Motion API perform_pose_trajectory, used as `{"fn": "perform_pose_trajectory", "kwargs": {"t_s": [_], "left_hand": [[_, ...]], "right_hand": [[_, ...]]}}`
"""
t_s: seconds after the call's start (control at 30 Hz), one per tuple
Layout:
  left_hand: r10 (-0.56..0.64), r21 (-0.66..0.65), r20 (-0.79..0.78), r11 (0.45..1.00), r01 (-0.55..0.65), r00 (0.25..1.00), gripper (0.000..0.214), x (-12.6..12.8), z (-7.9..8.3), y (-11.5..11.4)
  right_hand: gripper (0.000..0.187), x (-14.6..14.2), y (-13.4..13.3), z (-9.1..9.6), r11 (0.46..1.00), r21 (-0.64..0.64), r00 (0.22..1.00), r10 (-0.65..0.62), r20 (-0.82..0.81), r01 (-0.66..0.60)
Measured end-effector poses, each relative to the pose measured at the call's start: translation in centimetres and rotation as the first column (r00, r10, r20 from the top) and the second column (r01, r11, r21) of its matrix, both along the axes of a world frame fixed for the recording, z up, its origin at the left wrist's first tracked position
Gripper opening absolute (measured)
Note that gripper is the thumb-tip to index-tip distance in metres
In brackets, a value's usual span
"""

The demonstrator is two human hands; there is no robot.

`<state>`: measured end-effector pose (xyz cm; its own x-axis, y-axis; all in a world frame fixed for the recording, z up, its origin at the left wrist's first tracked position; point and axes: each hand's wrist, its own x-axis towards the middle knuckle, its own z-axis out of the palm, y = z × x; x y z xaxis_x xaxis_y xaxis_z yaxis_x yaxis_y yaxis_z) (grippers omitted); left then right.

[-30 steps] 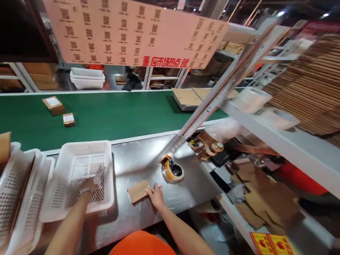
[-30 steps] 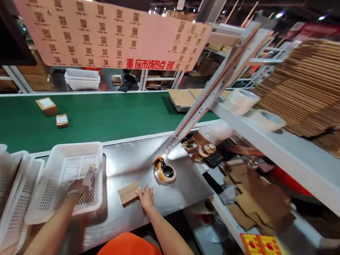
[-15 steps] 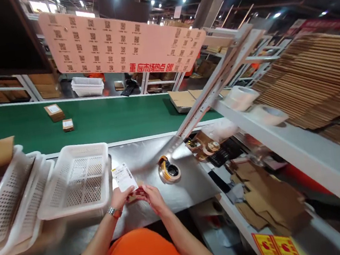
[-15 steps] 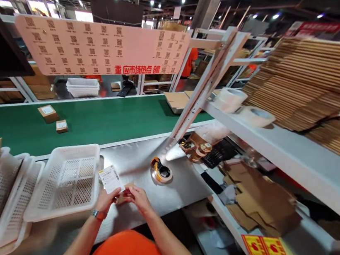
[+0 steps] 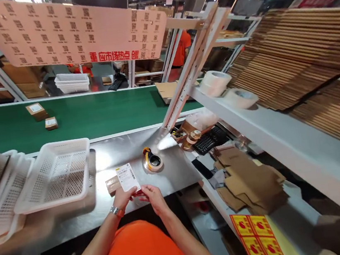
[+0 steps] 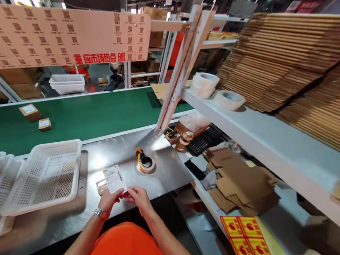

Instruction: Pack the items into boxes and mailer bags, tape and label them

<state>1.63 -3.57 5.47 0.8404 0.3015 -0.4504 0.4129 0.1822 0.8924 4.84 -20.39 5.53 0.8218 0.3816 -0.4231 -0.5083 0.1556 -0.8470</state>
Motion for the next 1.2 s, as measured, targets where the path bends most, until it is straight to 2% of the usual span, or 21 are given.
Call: {"fn": "perform_pose_trajectory", "kwargs": {"t_s": [0.1, 0.37, 0.67, 0.8, 0.97, 1.1, 1.2], "left_hand": [[0.003, -0.043, 0.032, 0.999, -0.002, 0.999, 0.038, -0.5, -0.5, -2.3], [0.03, -0.071, -0.065, 0.997, -0.034, 0.997, 0.04, -2.3, -0.9, -8.6], [0.04, -0.066, -0.117, 0.997, -0.048, 0.992, 0.037, -3.8, -2.8, -14.7], [0.031, -0.06, -0.096, 0.998, -0.037, 0.995, 0.039, -4.2, -3.0, -16.3], [0.029, -0.027, -0.131, 0.999, -0.033, 0.991, 0.035, -4.3, -1.9, -17.3], [0.03, -0.076, -0.134, 0.996, -0.041, 0.991, 0.037, -4.6, -1.3, -18.0], [-0.009, -0.09, -0.142, 0.996, -0.004, 0.99, 0.038, -4.7, -1.6, -18.4]], "right_hand": [[0.067, -0.4, -2.4, -0.4, 1.0, 0.03, 1.0, 0.007, -0.005, -0.007], [0.063, -2.0, -9.0, -1.3, 0.989, 0.14, 0.992, -0.038, -0.118, 0.054], [0.063, -3.7, -15.1, -2.8, 0.993, 0.109, 0.995, -0.044, -0.089, 0.053], [0.062, -4.2, -16.6, -2.7, 0.989, 0.127, 0.993, -0.061, -0.1, 0.074], [0.065, -4.4, -17.5, -2.6, 0.989, 0.127, 0.994, -0.061, -0.091, 0.072], [0.066, -4.4, -18.0, -2.7, 0.99, 0.12, 0.995, -0.067, -0.079, 0.076], [0.067, -4.5, -18.4, -3.0, 0.992, 0.091, 0.995, -0.08, -0.059, 0.085]]}}
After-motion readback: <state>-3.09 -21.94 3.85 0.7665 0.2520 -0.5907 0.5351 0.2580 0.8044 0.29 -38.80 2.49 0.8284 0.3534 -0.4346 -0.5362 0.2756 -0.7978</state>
